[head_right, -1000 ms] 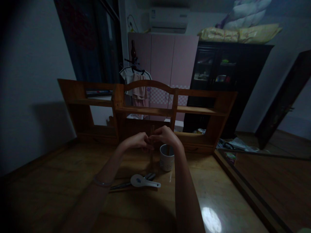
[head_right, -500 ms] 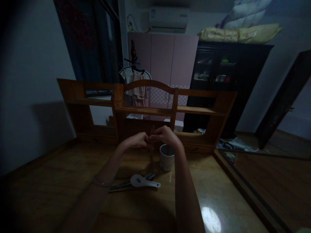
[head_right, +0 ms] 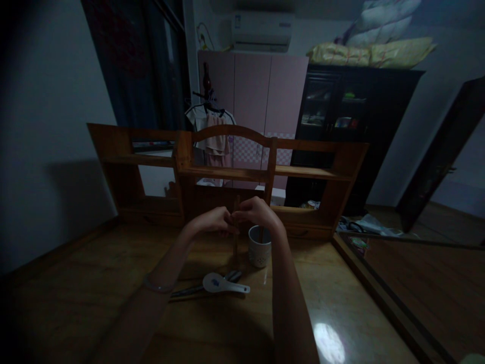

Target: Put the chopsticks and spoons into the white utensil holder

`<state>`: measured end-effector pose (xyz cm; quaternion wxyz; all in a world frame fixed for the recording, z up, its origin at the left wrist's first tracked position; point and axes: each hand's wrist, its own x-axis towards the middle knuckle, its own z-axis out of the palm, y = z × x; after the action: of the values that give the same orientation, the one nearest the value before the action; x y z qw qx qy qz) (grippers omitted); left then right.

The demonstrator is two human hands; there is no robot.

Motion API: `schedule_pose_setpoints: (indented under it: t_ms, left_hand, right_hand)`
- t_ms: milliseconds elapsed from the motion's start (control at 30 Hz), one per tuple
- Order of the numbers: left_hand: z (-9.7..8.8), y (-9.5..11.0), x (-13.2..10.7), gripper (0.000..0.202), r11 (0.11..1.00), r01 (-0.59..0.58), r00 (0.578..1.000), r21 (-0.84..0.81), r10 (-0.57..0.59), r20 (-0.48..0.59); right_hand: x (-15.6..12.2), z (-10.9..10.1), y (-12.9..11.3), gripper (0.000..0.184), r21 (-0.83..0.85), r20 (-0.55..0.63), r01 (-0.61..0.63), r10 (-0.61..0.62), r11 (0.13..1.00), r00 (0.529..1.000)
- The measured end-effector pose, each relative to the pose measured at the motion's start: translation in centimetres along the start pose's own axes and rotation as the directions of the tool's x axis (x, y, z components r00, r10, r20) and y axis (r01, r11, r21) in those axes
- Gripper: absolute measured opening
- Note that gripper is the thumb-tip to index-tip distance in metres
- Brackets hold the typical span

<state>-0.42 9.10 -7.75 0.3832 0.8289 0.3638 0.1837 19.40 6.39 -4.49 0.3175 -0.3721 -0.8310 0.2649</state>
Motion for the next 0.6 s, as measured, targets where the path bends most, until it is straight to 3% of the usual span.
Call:
schedule_pose_setpoints:
  t_ms: [200, 600]
  left_hand:
    - [0.05, -0.08, 0.04, 0.028, 0.999, 0.033, 0.999, 0.031, -0.033, -0.012]
    - [-0.1, -0.48, 0.18, 0.03, 0.999, -0.032, 0.999, 0.032, 0.032, 0.007]
  right_hand:
    - [-0.02, 0.02, -0.18, 0.031, 0.0, 0.005, -0.009, 0.009, 1.0, 1.0]
    - [0.07, 0.01, 0.21, 0.032, 0.006, 0.016, -0.005, 0.005, 1.0, 1.0]
